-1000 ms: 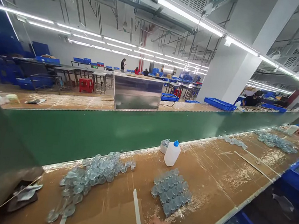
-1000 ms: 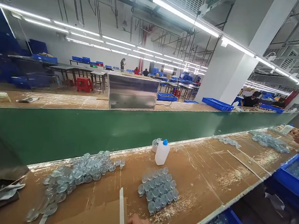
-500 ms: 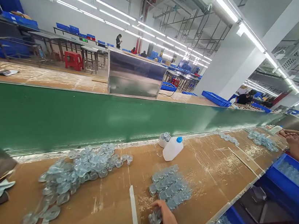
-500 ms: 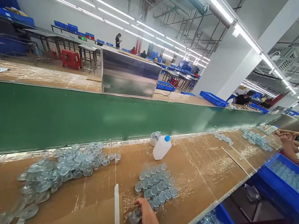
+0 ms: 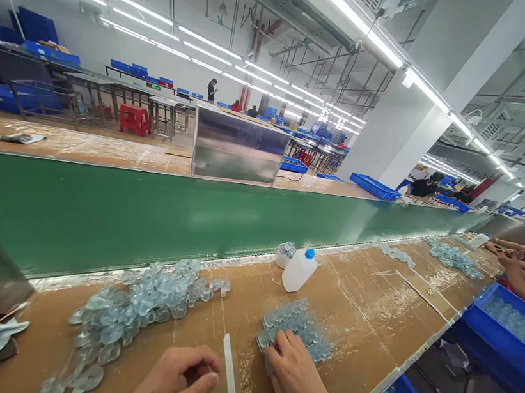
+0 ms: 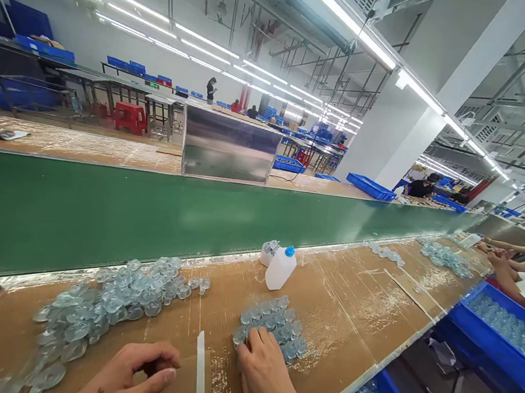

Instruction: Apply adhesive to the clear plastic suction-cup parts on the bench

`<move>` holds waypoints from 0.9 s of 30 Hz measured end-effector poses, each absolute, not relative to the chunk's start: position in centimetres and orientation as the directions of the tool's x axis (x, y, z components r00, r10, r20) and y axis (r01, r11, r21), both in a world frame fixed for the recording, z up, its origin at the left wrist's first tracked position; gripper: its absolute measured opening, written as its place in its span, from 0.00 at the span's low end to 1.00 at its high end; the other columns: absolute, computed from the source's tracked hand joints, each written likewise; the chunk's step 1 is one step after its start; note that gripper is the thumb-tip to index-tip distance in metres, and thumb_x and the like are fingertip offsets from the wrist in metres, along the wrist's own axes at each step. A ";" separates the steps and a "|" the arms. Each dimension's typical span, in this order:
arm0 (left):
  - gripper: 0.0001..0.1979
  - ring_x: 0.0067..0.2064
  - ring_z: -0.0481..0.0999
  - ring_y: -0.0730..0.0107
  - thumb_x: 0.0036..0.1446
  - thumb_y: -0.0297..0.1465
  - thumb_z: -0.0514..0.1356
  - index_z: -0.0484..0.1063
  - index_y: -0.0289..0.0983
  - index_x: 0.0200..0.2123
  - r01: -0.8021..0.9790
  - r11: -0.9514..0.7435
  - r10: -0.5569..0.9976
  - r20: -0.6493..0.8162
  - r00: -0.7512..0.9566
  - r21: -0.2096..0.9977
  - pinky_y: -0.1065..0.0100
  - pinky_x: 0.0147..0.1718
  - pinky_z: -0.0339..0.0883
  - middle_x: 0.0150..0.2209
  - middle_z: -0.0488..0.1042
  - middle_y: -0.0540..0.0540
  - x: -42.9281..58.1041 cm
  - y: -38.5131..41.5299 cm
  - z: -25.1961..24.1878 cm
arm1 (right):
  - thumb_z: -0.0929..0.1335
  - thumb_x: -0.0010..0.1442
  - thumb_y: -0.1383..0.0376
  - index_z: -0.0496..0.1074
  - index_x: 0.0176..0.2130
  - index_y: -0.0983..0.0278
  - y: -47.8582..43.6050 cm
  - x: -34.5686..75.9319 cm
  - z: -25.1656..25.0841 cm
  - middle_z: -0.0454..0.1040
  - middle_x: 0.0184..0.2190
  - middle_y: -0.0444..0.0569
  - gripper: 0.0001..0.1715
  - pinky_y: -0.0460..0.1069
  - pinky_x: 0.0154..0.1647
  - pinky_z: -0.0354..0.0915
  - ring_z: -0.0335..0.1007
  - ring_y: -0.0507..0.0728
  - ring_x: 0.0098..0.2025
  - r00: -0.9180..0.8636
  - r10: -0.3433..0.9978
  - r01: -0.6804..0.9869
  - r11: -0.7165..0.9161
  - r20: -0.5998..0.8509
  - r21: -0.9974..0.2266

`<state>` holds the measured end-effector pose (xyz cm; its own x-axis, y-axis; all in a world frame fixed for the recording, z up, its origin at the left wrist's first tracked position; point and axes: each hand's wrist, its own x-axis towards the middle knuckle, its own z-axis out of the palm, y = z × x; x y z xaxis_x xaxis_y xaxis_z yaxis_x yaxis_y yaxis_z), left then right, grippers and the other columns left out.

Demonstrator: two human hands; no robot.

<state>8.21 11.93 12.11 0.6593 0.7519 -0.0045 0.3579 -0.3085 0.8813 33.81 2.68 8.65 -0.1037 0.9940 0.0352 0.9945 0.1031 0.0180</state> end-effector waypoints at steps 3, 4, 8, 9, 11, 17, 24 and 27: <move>0.14 0.33 0.74 0.65 0.58 0.39 0.56 0.79 0.39 0.34 0.366 -0.369 0.668 -0.030 0.744 0.854 0.71 0.34 0.64 0.29 0.78 0.50 10.2 12.5 12.9 | 0.67 0.50 0.78 0.73 0.41 0.63 2.9 33.6 8.5 0.73 0.42 0.54 0.19 0.57 0.45 0.66 0.68 0.65 0.43 -0.104 0.994 0.994 0.103 0.035 0.034; 0.14 0.33 0.73 0.65 0.58 0.38 0.55 0.79 0.38 0.34 0.375 -0.390 0.644 -0.042 0.764 0.841 0.70 0.34 0.64 0.29 0.78 0.49 10.8 12.7 13.1 | 0.67 0.50 0.78 0.72 0.42 0.63 2.8 33.7 8.6 0.73 0.42 0.54 0.20 0.57 0.45 0.66 0.68 0.66 0.44 -0.098 0.994 0.995 0.097 0.040 0.010; 0.16 0.41 0.76 0.60 0.55 0.33 0.57 0.77 0.36 0.45 0.382 -0.478 0.562 -0.059 0.825 0.791 0.64 0.44 0.69 0.40 0.79 0.44 13.0 14.0 13.2 | 0.72 0.52 0.72 0.73 0.47 0.60 1.8 35.3 10.0 0.73 0.49 0.52 0.21 0.58 0.53 0.65 0.68 0.66 0.50 -0.040 0.997 0.975 0.053 0.067 -0.216; 0.21 0.47 0.77 0.58 0.52 0.31 0.60 0.75 0.36 0.51 0.385 -0.496 0.541 -0.069 0.838 0.778 0.62 0.50 0.69 0.47 0.79 0.41 13.5 14.4 13.0 | 0.74 0.52 0.69 0.73 0.50 0.59 1.3 36.2 10.2 0.72 0.52 0.52 0.25 0.59 0.56 0.64 0.67 0.67 0.53 0.010 0.998 0.964 0.009 0.068 -0.267; 0.36 0.62 0.70 0.53 0.47 0.29 0.65 0.67 0.38 0.62 0.418 -0.537 0.501 -0.122 0.857 0.732 0.58 0.63 0.61 0.62 0.70 0.37 14.9 14.9 12.5 | 0.78 0.48 0.64 0.68 0.60 0.58 0.1 38.3 10.0 0.68 0.59 0.55 0.41 0.62 0.62 0.60 0.63 0.71 0.61 0.161 0.986 0.938 -0.137 0.049 -0.319; 0.65 0.73 0.46 0.32 0.35 0.30 0.77 0.45 0.46 0.72 0.517 -0.701 0.453 -0.252 0.855 0.492 0.42 0.63 0.62 0.75 0.38 0.27 20.8 14.0 10.2 | 0.83 0.37 0.60 0.46 0.73 0.61 -2.6 44.2 7.9 0.41 0.73 0.67 0.76 0.66 0.66 0.56 0.46 0.78 0.71 0.360 0.933 0.890 -0.352 -0.028 -0.289; 0.50 0.69 0.54 0.23 0.50 0.14 0.65 0.48 0.47 0.70 0.644 -0.721 0.577 -0.295 0.762 0.256 0.37 0.50 0.75 0.73 0.47 0.28 25.9 11.9 10.6 | 0.85 0.31 0.62 0.47 0.74 0.58 2.7 45.1 11.0 0.43 0.73 0.71 0.81 0.69 0.62 0.61 0.47 0.80 0.71 0.113 0.972 0.986 -0.136 -0.207 -0.099; 0.54 0.67 0.54 0.18 0.46 0.13 0.68 0.47 0.44 0.70 0.681 -0.691 0.599 -0.334 0.728 0.243 0.36 0.53 0.73 0.72 0.48 0.25 26.6 11.5 10.1 | 0.84 0.36 0.67 0.48 0.73 0.57 5.3 45.1 11.1 0.46 0.72 0.74 0.76 0.70 0.54 0.69 0.54 0.82 0.68 0.006 0.959 1.000 -0.011 -0.284 -0.017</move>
<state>26.58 11.53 10.12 0.7275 0.5995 -0.3336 0.6808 -0.6910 0.2430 45.09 5.27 11.15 0.0060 0.9587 -0.2844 0.9998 -0.0112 -0.0168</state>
